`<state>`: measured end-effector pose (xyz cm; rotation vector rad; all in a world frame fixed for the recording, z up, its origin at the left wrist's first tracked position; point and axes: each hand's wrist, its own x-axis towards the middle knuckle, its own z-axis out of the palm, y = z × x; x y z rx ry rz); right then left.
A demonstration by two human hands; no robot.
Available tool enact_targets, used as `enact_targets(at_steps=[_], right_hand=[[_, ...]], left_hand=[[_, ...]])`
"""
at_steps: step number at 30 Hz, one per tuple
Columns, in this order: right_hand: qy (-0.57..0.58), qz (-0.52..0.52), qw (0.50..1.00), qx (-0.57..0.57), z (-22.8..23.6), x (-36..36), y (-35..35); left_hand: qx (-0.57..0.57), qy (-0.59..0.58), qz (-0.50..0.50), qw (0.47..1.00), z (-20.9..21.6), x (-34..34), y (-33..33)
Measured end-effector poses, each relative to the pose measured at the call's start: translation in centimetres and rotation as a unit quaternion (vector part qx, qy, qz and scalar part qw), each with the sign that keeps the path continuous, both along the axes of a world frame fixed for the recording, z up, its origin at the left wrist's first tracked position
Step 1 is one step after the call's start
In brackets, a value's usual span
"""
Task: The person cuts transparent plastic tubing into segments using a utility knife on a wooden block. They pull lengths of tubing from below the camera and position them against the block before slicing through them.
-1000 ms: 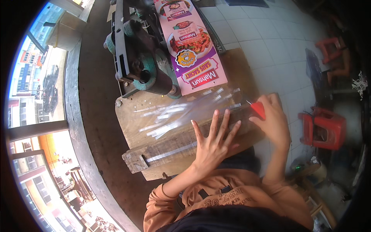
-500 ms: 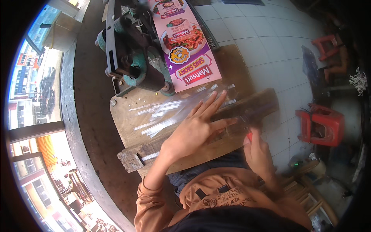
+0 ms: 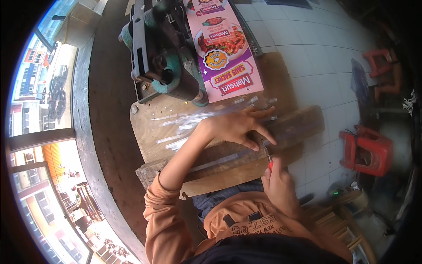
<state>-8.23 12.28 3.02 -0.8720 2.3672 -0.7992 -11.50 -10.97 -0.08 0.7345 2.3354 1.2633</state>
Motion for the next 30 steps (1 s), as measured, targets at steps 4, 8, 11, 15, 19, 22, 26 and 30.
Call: enact_targets(at_steps=[4, 8, 11, 15, 19, 22, 26, 30], right_hand=[[0.005, 0.001, 1.0, 0.025, 0.2, 0.0, -0.4], [0.019, 0.004, 0.999, 0.026, 0.1, 0.0, -0.4], [0.028, 0.004, 0.999, 0.02, -0.1, 0.1, -0.4], [0.031, 0.005, 0.999, 0.014, -0.3, 0.2, -0.3], [0.027, 0.011, 0.999, 0.032, -0.4, 0.1, -0.4], [0.019, 0.002, 0.999, 0.049, -0.2, 0.1, -0.2], [0.017, -0.002, 0.999, 0.031, -0.5, 0.1, -0.3], [0.014, 0.0, 0.999, 0.037, -0.5, 0.1, -0.3]], left_hand=[[0.016, 0.006, -0.002, 1.0, -0.7, -0.1, -0.2], [0.015, -0.006, -0.007, 1.0, -0.6, -0.2, -0.3], [0.017, -0.015, -0.01, 1.0, -0.5, -0.3, -0.3], [0.024, -0.025, -0.014, 0.999, -0.6, -0.3, -0.4], [0.023, -0.006, -0.02, 1.0, -0.7, -0.4, -0.6], [0.023, -0.011, -0.018, 1.0, -0.7, -0.5, -0.3], [0.028, -0.01, -0.009, 1.0, -1.1, -0.2, -0.4], [0.03, 0.001, -0.01, 1.0, -1.0, -0.2, -0.5]])
